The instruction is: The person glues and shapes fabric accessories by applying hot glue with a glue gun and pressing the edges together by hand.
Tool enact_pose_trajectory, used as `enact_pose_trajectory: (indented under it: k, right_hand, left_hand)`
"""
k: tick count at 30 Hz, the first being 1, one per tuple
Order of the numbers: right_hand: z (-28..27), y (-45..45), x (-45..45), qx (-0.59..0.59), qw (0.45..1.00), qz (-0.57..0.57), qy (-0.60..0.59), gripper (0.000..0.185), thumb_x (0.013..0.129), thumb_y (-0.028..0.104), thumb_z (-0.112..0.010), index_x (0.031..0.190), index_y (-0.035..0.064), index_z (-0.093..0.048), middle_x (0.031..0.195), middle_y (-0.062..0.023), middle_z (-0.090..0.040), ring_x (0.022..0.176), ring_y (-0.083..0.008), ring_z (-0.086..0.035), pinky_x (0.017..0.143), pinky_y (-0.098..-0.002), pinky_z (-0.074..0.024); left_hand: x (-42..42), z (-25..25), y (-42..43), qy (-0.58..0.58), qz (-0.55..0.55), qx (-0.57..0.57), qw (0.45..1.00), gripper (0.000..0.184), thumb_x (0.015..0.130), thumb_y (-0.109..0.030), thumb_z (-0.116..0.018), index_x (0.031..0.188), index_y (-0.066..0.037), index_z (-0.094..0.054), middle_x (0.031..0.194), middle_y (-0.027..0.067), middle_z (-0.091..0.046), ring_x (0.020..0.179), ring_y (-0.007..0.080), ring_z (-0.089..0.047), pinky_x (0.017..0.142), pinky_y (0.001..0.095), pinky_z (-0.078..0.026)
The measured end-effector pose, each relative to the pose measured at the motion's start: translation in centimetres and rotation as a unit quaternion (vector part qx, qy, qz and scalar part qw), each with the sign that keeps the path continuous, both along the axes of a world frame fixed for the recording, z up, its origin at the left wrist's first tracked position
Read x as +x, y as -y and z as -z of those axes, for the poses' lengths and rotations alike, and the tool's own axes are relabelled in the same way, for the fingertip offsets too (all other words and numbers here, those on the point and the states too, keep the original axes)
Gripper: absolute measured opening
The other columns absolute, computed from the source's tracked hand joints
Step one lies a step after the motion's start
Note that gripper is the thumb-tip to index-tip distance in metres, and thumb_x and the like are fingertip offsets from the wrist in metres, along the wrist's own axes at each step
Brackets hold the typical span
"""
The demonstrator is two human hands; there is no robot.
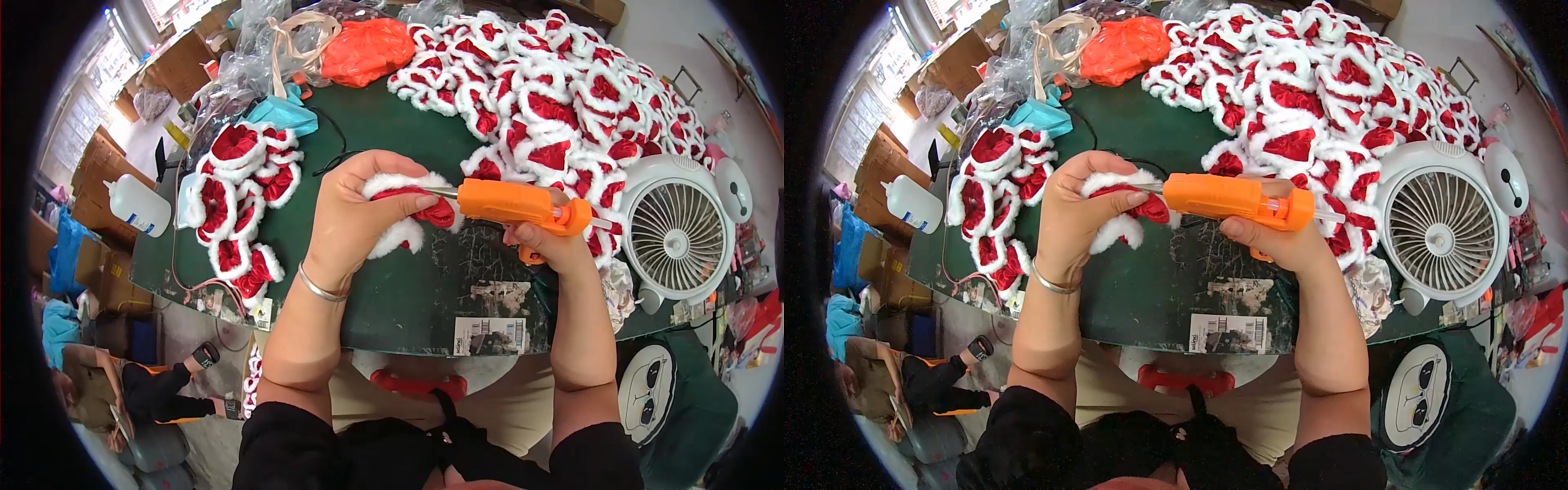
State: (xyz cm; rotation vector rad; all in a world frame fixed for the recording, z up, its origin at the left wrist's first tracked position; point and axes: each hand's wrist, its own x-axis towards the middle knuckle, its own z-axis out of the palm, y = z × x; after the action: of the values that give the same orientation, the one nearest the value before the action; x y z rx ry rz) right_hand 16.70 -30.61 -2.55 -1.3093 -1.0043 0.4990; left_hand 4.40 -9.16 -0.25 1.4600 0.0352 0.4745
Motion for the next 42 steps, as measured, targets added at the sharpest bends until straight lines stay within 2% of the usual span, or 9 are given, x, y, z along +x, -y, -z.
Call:
enact_pose_trajectory:
  k: [1,3,4,6,25,27,36,40,42]
  right_hand:
    - [0.1,0.0,0.0,0.000,1.000,0.000,0.000,0.028,0.077,0.022,-0.074,0.089,-0.0008,-0.063,0.078,-0.0012,-0.056,0.068,-0.0096,-0.050,0.060,-0.0242,-0.0397]
    - [0.1,-0.1,0.0,-0.019,0.999,0.031,-0.004,0.063,0.069,0.045,-0.076,0.106,-0.0035,-0.060,0.076,-0.0053,-0.062,0.061,-0.0119,-0.059,0.053,-0.0228,-0.0470]
    - [0.1,0.0,0.0,-0.019,0.999,0.031,-0.004,0.063,0.069,0.045,-0.076,0.106,-0.0035,-0.060,0.076,-0.0053,-0.062,0.061,-0.0119,-0.059,0.053,-0.0228,-0.0470]
    - [0.0,0.1,0.2,-0.001,1.000,-0.007,0.003,0.028,0.076,0.021,-0.074,0.090,-0.0008,-0.063,0.079,-0.0018,-0.057,0.069,-0.0095,-0.051,0.061,-0.0242,-0.0404]
    - [-0.7,0.4,0.1,-0.045,0.998,0.030,-0.026,0.030,0.077,0.022,-0.074,0.095,-0.0003,-0.065,0.079,-0.0002,-0.059,0.069,-0.0076,-0.053,0.061,-0.0212,-0.0417]
    - [0.1,0.3,0.6,-0.028,0.999,0.036,-0.014,0.049,0.069,0.035,-0.078,0.099,-0.0011,-0.063,0.080,-0.0053,-0.062,0.065,-0.0119,-0.059,0.057,-0.0238,-0.0479]
    - [0.8,-0.7,0.4,-0.006,0.997,0.040,0.059,0.054,0.071,0.046,-0.074,0.092,-0.0023,-0.062,0.081,-0.0081,-0.060,0.065,-0.0132,-0.059,0.055,-0.0241,-0.0460]
    - [0.5,-1.0,0.4,-0.008,0.997,0.036,0.065,0.046,0.072,0.041,-0.074,0.087,-0.0014,-0.063,0.079,-0.0078,-0.060,0.068,-0.0154,-0.057,0.057,-0.0271,-0.0450]
    - [0.3,-1.4,0.8,0.048,0.974,0.014,0.220,0.026,0.073,0.021,-0.074,0.080,0.0004,-0.059,0.069,-0.0068,-0.053,0.066,-0.0228,-0.049,0.062,-0.0329,-0.0408]
  left_hand:
    - [0.0,-0.1,0.0,-0.003,0.002,-0.004,1.000,0.026,0.072,0.011,-0.067,0.094,0.000,-0.059,0.089,0.0112,-0.067,0.079,0.0155,-0.065,0.068,0.0244,-0.054]
    - [-0.1,-0.1,0.0,-0.006,0.004,-0.008,1.000,0.026,0.072,0.011,-0.067,0.094,0.000,-0.059,0.089,0.0113,-0.067,0.079,0.0157,-0.066,0.068,0.0245,-0.054]
    - [-0.1,-0.1,0.0,-0.003,0.003,-0.005,1.000,0.025,0.072,0.011,-0.067,0.094,0.000,-0.059,0.089,0.0113,-0.067,0.079,0.0158,-0.066,0.068,0.0246,-0.054]
    - [0.0,0.0,0.0,0.001,0.003,-0.002,1.000,0.025,0.072,0.011,-0.067,0.094,0.000,-0.059,0.089,0.0113,-0.067,0.080,0.0160,-0.066,0.068,0.0247,-0.054]
    - [0.4,0.3,-0.2,-0.012,-0.018,-0.005,1.000,0.023,0.074,0.009,-0.066,0.094,0.001,-0.060,0.087,0.0111,-0.066,0.076,0.0149,-0.065,0.067,0.0242,-0.054]
    - [0.5,0.3,-0.3,-0.013,-0.015,-0.026,0.999,0.023,0.074,0.009,-0.066,0.094,0.001,-0.060,0.087,0.0109,-0.066,0.075,0.0149,-0.065,0.067,0.0243,-0.054]
    - [0.3,0.2,-0.3,-0.026,0.027,-0.082,0.996,0.024,0.074,0.008,-0.068,0.095,0.001,-0.061,0.089,0.0096,-0.066,0.078,0.0132,-0.064,0.068,0.0231,-0.053]
    - [0.4,0.3,-0.3,-0.026,0.028,-0.078,0.996,0.024,0.074,0.007,-0.069,0.095,0.001,-0.061,0.090,0.0093,-0.066,0.078,0.0133,-0.064,0.068,0.0230,-0.053]
    - [0.4,0.3,-0.4,-0.028,0.032,-0.080,0.996,0.023,0.073,0.007,-0.069,0.095,0.001,-0.061,0.090,0.0092,-0.066,0.078,0.0133,-0.064,0.068,0.0230,-0.053]
